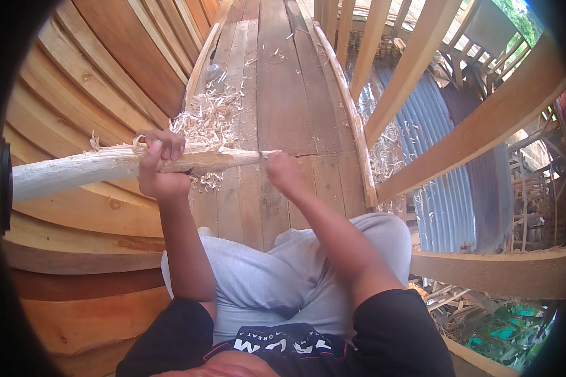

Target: The person sits inside a wooden boat hull and uses a knife to carve a long, curved piece of wood. They repeatedly shave off thin layers of wood, creating shavings that accumulate on the floor.

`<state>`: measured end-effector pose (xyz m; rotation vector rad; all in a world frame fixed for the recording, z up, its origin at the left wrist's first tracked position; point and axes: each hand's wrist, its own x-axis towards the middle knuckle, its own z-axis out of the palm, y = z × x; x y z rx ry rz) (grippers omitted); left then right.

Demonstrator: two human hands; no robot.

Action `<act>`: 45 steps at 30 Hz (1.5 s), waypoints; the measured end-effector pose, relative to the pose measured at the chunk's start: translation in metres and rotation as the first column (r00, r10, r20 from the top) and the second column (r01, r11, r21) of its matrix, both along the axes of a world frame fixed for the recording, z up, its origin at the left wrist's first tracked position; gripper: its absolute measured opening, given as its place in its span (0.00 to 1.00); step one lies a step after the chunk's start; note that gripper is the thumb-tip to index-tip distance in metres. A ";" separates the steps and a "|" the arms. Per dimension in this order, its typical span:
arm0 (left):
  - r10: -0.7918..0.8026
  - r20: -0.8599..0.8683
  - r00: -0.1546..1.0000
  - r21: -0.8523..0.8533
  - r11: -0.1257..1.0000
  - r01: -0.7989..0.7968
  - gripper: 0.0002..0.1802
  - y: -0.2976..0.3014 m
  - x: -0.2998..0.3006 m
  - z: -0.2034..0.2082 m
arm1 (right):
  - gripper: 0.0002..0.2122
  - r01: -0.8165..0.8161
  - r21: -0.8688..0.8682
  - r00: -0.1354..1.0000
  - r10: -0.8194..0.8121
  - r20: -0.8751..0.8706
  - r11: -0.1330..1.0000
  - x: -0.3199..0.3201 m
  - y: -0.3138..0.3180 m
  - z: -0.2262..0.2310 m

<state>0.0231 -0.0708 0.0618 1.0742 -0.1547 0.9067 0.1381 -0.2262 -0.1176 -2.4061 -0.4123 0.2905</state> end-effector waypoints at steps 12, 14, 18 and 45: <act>0.199 -0.045 0.979 -0.155 0.967 -0.204 0.07 -0.010 0.005 0.004 | 0.24 0.053 0.089 0.998 -0.050 -0.029 0.995 -0.012 0.012 0.026; 0.221 -0.050 0.974 -0.172 0.959 -0.226 0.07 -0.006 0.004 0.002 | 0.25 0.086 0.081 0.996 -0.085 -0.017 0.993 -0.003 0.013 0.006; 0.254 -0.042 0.966 -0.221 0.941 -0.257 0.08 0.004 0.004 0.003 | 0.25 0.046 0.069 0.998 -0.044 -0.037 0.997 -0.015 0.019 0.023; 0.232 -0.059 0.971 -0.165 0.957 -0.238 0.06 0.009 -0.001 -0.002 | 0.23 -0.065 0.015 0.994 0.066 -0.087 0.998 -0.031 0.031 0.067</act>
